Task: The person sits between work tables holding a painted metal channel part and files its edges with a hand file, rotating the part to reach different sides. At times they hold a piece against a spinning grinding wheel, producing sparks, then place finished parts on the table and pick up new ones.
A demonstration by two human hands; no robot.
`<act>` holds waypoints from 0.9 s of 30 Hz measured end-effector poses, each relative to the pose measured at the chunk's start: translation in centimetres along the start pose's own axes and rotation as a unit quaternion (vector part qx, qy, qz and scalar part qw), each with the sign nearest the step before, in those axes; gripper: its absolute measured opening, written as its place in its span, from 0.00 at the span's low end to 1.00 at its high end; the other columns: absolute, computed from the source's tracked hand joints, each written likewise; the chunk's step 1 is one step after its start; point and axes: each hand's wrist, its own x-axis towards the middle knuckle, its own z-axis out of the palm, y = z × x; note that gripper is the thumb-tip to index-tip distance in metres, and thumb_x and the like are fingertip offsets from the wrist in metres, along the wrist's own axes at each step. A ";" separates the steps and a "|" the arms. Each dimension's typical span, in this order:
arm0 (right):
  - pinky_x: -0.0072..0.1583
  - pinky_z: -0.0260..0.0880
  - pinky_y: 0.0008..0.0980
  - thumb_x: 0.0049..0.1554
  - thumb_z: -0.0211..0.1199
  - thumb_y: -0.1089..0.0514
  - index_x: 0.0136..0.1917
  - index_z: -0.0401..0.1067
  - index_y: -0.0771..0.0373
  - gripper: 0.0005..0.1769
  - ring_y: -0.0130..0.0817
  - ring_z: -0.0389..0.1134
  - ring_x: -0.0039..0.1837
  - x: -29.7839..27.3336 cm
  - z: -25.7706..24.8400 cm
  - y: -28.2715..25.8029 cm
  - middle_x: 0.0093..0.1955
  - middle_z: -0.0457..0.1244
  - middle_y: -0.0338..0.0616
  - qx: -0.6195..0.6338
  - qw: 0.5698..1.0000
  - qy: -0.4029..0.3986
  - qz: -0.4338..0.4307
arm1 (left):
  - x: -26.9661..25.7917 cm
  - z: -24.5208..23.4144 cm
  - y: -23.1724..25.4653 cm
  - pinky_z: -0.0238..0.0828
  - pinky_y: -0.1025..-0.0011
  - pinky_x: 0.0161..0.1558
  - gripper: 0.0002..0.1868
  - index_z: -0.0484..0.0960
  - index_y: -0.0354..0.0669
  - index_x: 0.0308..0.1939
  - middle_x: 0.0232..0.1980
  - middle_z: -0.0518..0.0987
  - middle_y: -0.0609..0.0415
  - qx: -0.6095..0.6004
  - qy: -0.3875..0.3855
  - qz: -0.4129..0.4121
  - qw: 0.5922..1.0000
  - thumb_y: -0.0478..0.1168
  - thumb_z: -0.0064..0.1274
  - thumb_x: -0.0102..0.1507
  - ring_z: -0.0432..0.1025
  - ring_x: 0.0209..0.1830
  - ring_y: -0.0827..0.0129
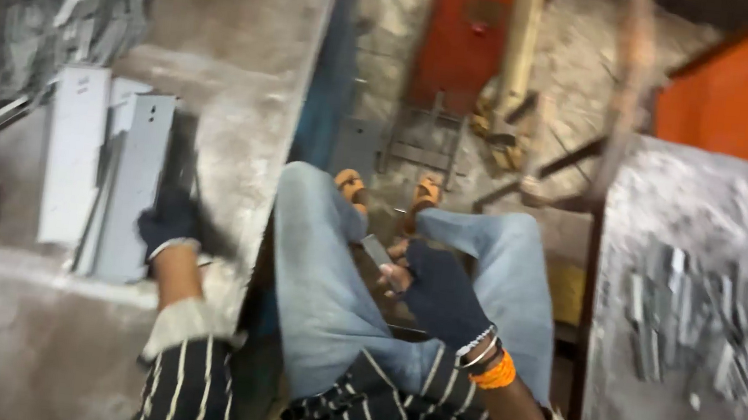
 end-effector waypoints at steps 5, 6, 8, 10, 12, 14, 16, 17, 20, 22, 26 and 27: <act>0.36 0.71 0.29 0.61 0.61 0.54 0.56 0.70 0.67 0.15 0.31 0.76 0.38 -5.4 -7.8 7.7 0.39 0.72 0.46 0.099 0.977 0.140 0.130 | -13.0 8.0 -3.7 0.77 0.55 0.59 0.27 0.79 0.29 0.64 0.59 0.82 0.38 0.207 -0.084 -0.042 0.974 0.49 0.44 0.70 0.78 0.55 0.46; 0.35 0.69 0.29 0.61 0.59 0.55 0.58 0.69 0.67 0.16 0.31 0.76 0.39 -6.9 -9.2 9.9 0.40 0.72 0.46 0.163 0.956 0.173 0.170 | -15.7 9.7 -4.7 0.76 0.57 0.55 0.28 0.80 0.30 0.66 0.59 0.82 0.40 0.271 -0.120 -0.088 0.951 0.48 0.45 0.71 0.77 0.52 0.48; 0.36 0.70 0.29 0.61 0.59 0.56 0.58 0.68 0.68 0.16 0.32 0.75 0.39 -8.5 -11.0 11.7 0.41 0.72 0.46 0.202 0.937 0.223 0.175 | -19.3 12.8 -9.8 0.76 0.54 0.53 0.23 0.78 0.35 0.62 0.58 0.82 0.43 0.309 -0.096 -0.073 0.943 0.48 0.47 0.69 0.78 0.53 0.47; 0.38 0.71 0.29 0.62 0.59 0.57 0.58 0.68 0.69 0.15 0.32 0.74 0.40 -10.3 -13.2 13.1 0.41 0.71 0.47 0.236 0.916 0.270 0.178 | -21.9 14.7 -15.2 0.76 0.52 0.52 0.18 0.76 0.40 0.57 0.57 0.82 0.47 0.344 -0.072 -0.054 0.935 0.47 0.49 0.68 0.78 0.54 0.47; 0.43 0.75 0.28 0.64 0.59 0.59 0.57 0.69 0.71 0.13 0.31 0.73 0.43 -11.3 -15.0 13.9 0.43 0.70 0.47 0.187 0.924 0.308 0.129 | -22.8 16.0 -20.7 0.78 0.52 0.59 0.29 0.77 0.37 0.64 0.59 0.83 0.43 0.325 -0.053 -0.154 0.931 0.53 0.49 0.65 0.78 0.57 0.49; 0.43 0.75 0.29 0.64 0.59 0.60 0.57 0.69 0.71 0.12 0.31 0.72 0.42 -12.1 -15.9 15.1 0.43 0.70 0.48 0.180 0.914 0.338 0.133 | -22.0 14.8 -23.8 0.78 0.54 0.60 0.26 0.75 0.35 0.63 0.59 0.82 0.45 0.485 -0.085 -0.137 0.859 0.44 0.54 0.63 0.78 0.58 0.51; 0.44 0.74 0.30 0.64 0.59 0.60 0.56 0.69 0.71 0.11 0.31 0.72 0.42 -13.0 -16.7 16.8 0.43 0.69 0.48 0.173 0.905 0.365 0.136 | -22.7 14.6 -26.6 0.78 0.56 0.61 0.26 0.73 0.32 0.62 0.59 0.80 0.48 0.626 -0.120 -0.111 0.763 0.35 0.61 0.60 0.77 0.58 0.53; 0.43 0.74 0.33 0.62 0.60 0.59 0.55 0.68 0.71 0.13 0.33 0.72 0.41 -13.4 -17.2 17.9 0.42 0.69 0.50 0.149 0.892 0.393 0.167 | -23.6 15.0 -27.9 0.77 0.59 0.60 0.26 0.74 0.34 0.63 0.57 0.81 0.49 0.604 -0.101 -0.153 0.775 0.35 0.59 0.61 0.77 0.56 0.55; 0.43 0.73 0.41 0.56 0.66 0.53 0.52 0.69 0.70 0.19 0.42 0.72 0.41 -14.7 -19.1 25.4 0.42 0.68 0.55 -0.026 0.865 0.457 0.203 | -23.5 13.0 -30.2 0.74 0.63 0.60 0.26 0.77 0.33 0.64 0.56 0.83 0.50 0.577 -0.107 -0.199 0.785 0.37 0.58 0.63 0.77 0.56 0.60; 0.44 0.73 0.46 0.52 0.71 0.49 0.50 0.70 0.70 0.24 0.49 0.72 0.42 -15.3 -19.8 29.0 0.42 0.68 0.59 -0.176 0.834 0.480 0.210 | -25.6 13.0 -32.1 0.73 0.66 0.61 0.26 0.78 0.29 0.65 0.57 0.84 0.49 0.574 -0.129 -0.204 0.783 0.38 0.58 0.64 0.78 0.57 0.62; 0.47 0.70 0.54 0.50 0.73 0.45 0.45 0.73 0.64 0.22 0.60 0.70 0.46 -14.9 -20.5 29.2 0.42 0.68 0.60 -0.388 0.744 0.464 0.283 | -32.1 15.2 -36.5 0.77 0.62 0.55 0.22 0.77 0.29 0.58 0.52 0.83 0.48 0.582 -0.135 -0.273 0.754 0.34 0.59 0.61 0.79 0.49 0.59; 0.47 0.70 0.55 0.49 0.71 0.46 0.44 0.73 0.62 0.19 0.60 0.70 0.45 -14.6 -20.5 28.9 0.41 0.68 0.58 -0.391 0.735 0.450 0.323 | -32.8 15.1 -37.0 0.78 0.62 0.53 0.22 0.76 0.33 0.57 0.50 0.83 0.49 0.594 -0.125 -0.275 0.746 0.32 0.58 0.59 0.79 0.47 0.60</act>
